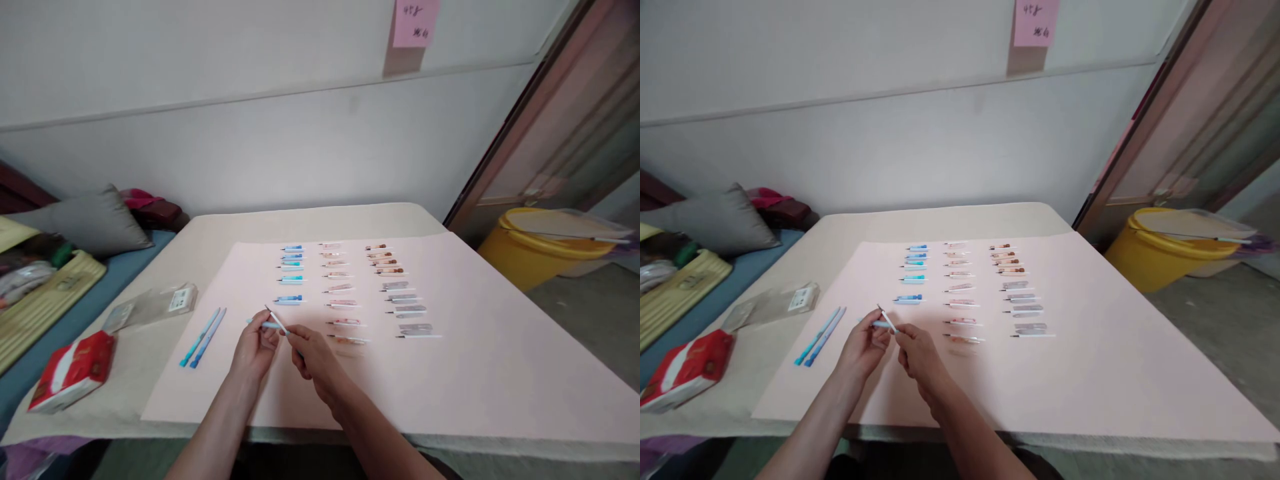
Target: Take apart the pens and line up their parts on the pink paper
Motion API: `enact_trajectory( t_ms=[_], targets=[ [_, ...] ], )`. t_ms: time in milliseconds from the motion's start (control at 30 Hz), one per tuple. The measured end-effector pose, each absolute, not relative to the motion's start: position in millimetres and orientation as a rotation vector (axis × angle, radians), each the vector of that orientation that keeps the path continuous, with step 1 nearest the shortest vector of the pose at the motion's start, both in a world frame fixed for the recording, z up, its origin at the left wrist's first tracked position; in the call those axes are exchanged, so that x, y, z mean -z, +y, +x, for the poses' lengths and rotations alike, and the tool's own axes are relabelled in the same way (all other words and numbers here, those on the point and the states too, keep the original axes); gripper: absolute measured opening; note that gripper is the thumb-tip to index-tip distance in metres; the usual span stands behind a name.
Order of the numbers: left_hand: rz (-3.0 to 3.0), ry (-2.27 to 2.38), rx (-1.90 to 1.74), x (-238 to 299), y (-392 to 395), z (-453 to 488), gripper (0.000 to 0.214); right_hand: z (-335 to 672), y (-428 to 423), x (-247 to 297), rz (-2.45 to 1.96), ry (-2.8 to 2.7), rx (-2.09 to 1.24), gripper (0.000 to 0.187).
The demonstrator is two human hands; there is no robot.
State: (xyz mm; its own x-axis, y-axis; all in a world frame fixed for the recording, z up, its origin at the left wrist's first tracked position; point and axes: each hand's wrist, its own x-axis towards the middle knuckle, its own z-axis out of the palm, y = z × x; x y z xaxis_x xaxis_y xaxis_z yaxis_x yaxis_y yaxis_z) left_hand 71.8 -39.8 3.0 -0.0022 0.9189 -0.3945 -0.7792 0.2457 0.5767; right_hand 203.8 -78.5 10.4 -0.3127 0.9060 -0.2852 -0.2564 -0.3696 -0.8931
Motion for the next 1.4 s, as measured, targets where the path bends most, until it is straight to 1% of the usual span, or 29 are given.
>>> enact_trajectory(
  t_ms=[133,367,600,1233,1400],
  targets=[
    [0.298,0.824,-1.387,-5.6,-41.2,70.2,0.014,203.2,-78.8,-8.1,-1.044,-0.994,-1.795,0.036],
    [0.463,0.887,-1.413,-17.1,-46.2,67.9,0.013,201.3,-79.7,-10.7,-1.011,-0.995,-1.785,0.035],
    [0.582,1.007,-1.423,-19.7,-45.8,59.0,0.019,201.7,-80.5,-11.9,-1.031,-1.024,-1.801,0.040],
    [0.547,0.888,-1.324,-27.8,-48.4,54.4,0.021,205.7,-80.5,-15.3,-1.017,-1.026,-1.775,0.041],
    [0.329,0.837,-1.368,-24.7,-40.0,37.1,0.021,210.3,-80.5,-18.3,-1.006,-1.041,-1.772,0.038]
  ],
)
